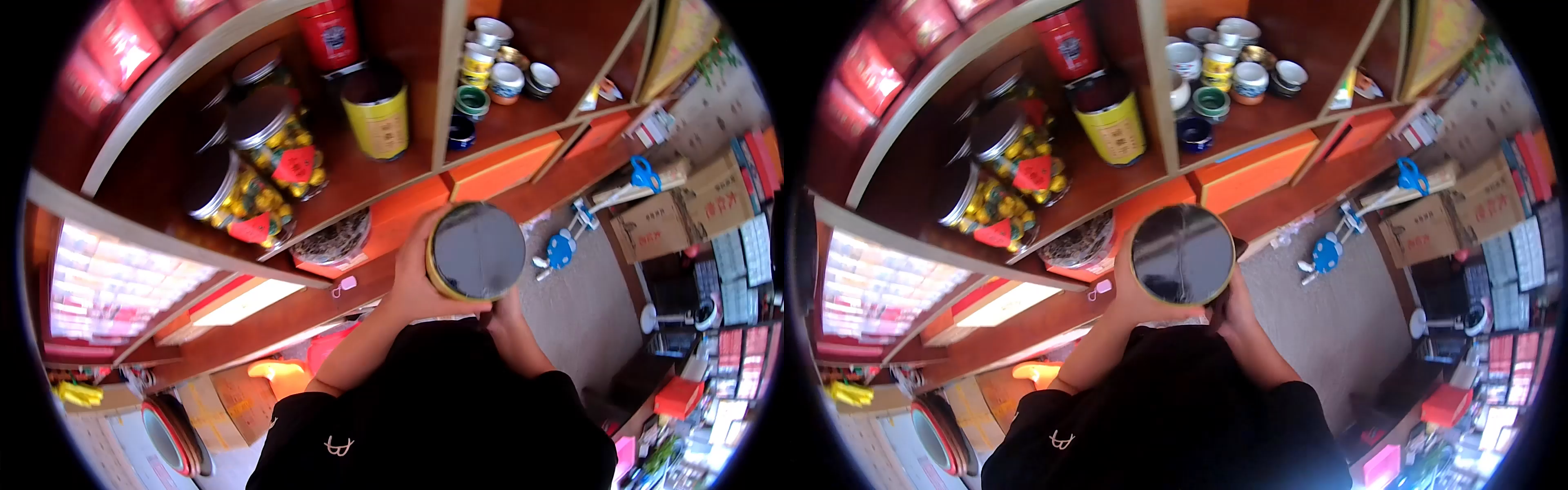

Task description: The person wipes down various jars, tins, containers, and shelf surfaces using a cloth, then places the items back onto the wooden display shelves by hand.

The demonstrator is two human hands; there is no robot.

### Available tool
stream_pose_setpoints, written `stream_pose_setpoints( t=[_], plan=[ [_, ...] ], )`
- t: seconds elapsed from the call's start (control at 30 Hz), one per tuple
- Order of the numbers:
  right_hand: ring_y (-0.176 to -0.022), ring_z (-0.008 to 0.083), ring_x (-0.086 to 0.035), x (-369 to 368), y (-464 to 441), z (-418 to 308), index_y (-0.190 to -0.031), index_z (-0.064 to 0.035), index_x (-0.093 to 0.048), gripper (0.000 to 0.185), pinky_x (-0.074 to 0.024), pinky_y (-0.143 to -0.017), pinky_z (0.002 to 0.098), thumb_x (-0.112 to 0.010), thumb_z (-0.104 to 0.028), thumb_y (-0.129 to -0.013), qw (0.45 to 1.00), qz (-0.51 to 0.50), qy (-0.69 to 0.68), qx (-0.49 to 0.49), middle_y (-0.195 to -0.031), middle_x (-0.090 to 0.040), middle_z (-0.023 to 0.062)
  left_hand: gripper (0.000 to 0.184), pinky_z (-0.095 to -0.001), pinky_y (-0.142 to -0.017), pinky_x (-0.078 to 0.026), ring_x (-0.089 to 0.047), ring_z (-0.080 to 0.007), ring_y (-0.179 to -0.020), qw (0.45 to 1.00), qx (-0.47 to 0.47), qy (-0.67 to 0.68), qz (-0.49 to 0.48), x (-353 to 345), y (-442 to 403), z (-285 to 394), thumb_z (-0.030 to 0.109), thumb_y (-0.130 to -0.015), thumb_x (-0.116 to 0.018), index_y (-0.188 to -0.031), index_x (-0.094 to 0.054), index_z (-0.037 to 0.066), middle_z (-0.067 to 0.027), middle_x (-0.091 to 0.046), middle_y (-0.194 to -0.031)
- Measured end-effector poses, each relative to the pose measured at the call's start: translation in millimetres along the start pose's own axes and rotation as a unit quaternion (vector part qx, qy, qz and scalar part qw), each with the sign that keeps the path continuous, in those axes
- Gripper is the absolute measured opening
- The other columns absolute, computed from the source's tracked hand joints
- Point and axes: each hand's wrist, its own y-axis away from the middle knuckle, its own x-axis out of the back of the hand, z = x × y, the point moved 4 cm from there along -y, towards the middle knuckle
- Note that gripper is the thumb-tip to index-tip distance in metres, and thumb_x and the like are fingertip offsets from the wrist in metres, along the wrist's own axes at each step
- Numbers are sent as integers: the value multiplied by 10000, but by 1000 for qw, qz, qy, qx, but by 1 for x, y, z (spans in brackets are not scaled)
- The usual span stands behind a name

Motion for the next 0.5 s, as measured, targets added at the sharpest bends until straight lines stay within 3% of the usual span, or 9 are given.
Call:
stream_pose_setpoints(
  t=[0.03, 0.1, 0.17, 0.27, 0.37, 0.5],
  plan=[
    [-1188, 209, -560, 7, 7, -2, -1367, -49, -450, 472, -471, -986, 360, -444, -375, -1027, 1000, 11, -7, 17, -1336, -542, 99, 1128, -405, -1025, -434, -557, -288, -1204, 1000, -3, 13, -17, -16, -4, -5, 367, -504, -952, -1381, -372, -41, -192, -542, -1296],
    [-1221, 224, -537, 20, 22, -14, -1411, -41, -393, 508, -445, -1017, 370, -425, -379, -1033, 980, 13, 100, 170, -1360, -523, 100, 1110, -402, -1014, -435, -557, -269, -1186, 990, -1, 109, 92, -42, -7, -16, 357, -555, -944, -1391, -332, -40, -177, -533, -1290],
    [-1267, 226, -500, 31, 33, -20, -1449, -35, -344, 513, -417, -1044, 376, -406, -343, -1043, 933, 28, 148, 326, -1416, -477, 106, 1086, -401, -1022, -422, -541, -265, -1195, 989, -16, 142, 40, -67, -12, -12, 339, -608, -926, -1402, -292, -43, -177, -513, -1305],
    [-1262, 246, -502, 59, 55, -33, -1436, -37, -358, 484, -408, -1057, 395, -347, -334, -1054, 925, 91, 82, 360, -1401, -484, 114, 1057, -405, -1032, -411, -528, -278, -1210, 972, -17, 233, -16, -108, -10, -4, 327, -645, -907, -1410, -283, -52, -189, -491, -1330],
    [-1253, 268, -509, 80, 86, -46, -1418, -43, -379, 485, -413, -1052, 411, -303, -356, -1056, 907, 182, -1, 379, -1386, -496, 123, 1071, -444, -1091, -342, -412, -281, -1312, 951, -77, 234, -190, -139, -7, 4, 284, -687, -883, -1434, -187, -40, -200, -381, -1385],
    [-1232, 281, -524, 94, 129, -47, -1382, -44, -415, 479, -426, -1036, 422, -369, -359, -1025, 882, 268, 7, 389, -1358, -521, 140, 1191, -436, -1102, -317, -383, -296, -1331, 914, -116, 188, -341, -173, -16, 28, 371, -588, -934, -1453, -212, -16, -159, -383, -1400]
  ],
)
